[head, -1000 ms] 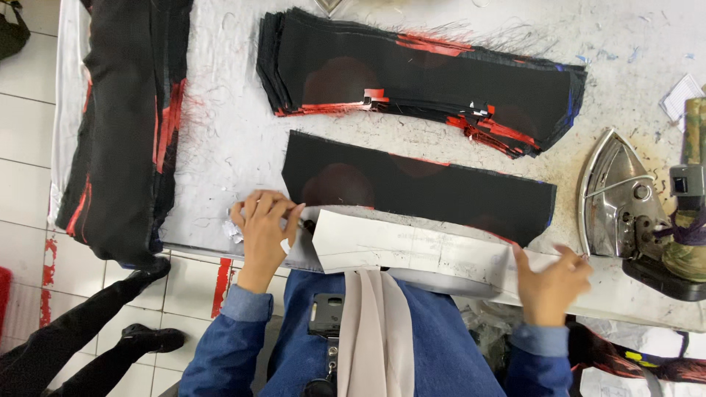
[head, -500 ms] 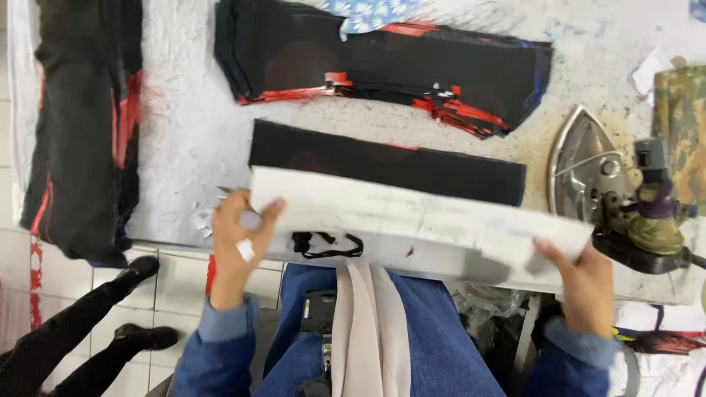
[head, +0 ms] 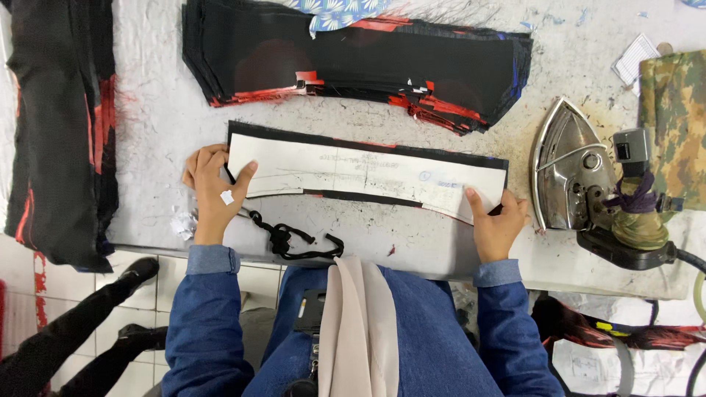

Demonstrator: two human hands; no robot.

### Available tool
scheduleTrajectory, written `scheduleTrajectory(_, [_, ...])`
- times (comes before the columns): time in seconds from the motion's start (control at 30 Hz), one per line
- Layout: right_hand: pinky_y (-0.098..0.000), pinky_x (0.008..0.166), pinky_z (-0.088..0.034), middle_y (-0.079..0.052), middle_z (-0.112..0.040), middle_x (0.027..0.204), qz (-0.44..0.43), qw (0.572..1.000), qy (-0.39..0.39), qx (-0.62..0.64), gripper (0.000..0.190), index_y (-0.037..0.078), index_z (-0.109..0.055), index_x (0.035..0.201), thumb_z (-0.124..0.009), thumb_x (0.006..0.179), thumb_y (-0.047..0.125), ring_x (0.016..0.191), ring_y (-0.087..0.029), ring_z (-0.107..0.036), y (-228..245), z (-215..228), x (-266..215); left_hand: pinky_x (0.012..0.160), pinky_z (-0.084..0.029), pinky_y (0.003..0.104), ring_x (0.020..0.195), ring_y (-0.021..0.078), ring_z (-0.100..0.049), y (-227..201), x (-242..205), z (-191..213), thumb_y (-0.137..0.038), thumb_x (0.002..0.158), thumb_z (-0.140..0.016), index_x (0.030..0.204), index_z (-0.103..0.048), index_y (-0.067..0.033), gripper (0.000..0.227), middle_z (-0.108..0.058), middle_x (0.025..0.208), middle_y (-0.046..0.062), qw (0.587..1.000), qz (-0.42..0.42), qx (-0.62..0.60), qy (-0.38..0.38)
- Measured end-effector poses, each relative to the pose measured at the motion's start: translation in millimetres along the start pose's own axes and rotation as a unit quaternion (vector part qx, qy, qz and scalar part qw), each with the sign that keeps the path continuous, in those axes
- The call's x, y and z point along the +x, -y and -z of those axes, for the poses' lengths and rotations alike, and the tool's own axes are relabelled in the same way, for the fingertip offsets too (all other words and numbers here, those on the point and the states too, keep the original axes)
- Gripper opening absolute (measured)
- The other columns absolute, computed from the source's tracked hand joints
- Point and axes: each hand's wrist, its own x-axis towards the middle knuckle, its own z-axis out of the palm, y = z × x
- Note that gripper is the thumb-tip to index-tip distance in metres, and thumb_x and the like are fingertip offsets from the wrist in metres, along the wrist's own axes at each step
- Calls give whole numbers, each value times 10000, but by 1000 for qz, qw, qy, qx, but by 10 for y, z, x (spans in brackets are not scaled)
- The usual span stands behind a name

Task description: The person aligns a piece of black fabric with red patterns onto a white paper template on a work table. They then use a steam iron to press the fabric flat against the template. This process is repeated for multiple pieces of fabric.

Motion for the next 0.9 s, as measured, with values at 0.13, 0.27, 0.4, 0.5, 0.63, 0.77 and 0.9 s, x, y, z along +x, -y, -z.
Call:
scheduleTrajectory(0.13, [-351,802,-257,-68,-403,774,60,995,-44,-63,471,82,-476,703,-869,764,334,857,-265,-434,-276,-113,-10,889,-242,395,1012,278,-412,-8,3,18,-258,839,-764,743,-533,-79,307,-540,974,58,1000,9,-13,19])
scheduleTrajectory(0.27, [-332,813,-260,-44,-443,744,106,988,-80,-81,462,100,-519,758,-877,757,393,851,-229,-481,-565,-198,23,904,-266,394,1006,299,-427,44,6,42,-265,801,-777,740,-541,-64,316,-561,965,89,999,-6,-25,25])
scheduleTrajectory(0.4, [-336,814,-277,-91,-446,801,117,988,-78,-59,425,82,-533,787,-877,764,330,861,-288,-508,-533,-198,27,888,-254,386,1000,270,-422,95,22,5,-288,814,-765,738,-544,-74,317,-548,952,63,999,-4,-25,30])
scheduleTrajectory(0.5, [-334,810,-275,-111,-444,820,127,987,-77,-56,409,84,-537,799,-882,762,300,862,-309,-507,-612,-204,9,883,-238,402,1023,262,-423,173,-17,-25,-311,803,-766,747,-550,-94,311,-552,958,48,999,-8,-14,33])
scheduleTrajectory(0.63, [-334,824,-287,-115,-445,844,127,986,-90,-59,402,70,-552,819,-879,768,299,877,-319,-512,-652,-243,19,880,-244,401,1014,259,-431,150,-9,-15,-313,788,-775,738,-558,-95,311,-560,937,47,1000,-17,-18,11])
scheduleTrajectory(0.77, [-342,814,-304,-130,-436,829,126,985,-96,-65,448,64,-529,811,-867,800,357,842,-333,-509,-604,-226,5,887,-250,411,1017,266,-433,130,-8,-3,-319,763,-789,726,-563,-92,322,-565,929,53,1000,-20,-23,2])
scheduleTrajectory(0.9, [-341,809,-309,-121,-441,832,109,988,-90,-70,415,68,-543,823,-868,799,325,830,-338,-497,-637,-238,-3,869,-253,418,1010,276,-436,133,10,-4,-291,762,-784,717,-549,-82,318,-553,907,58,999,-41,-28,-5])
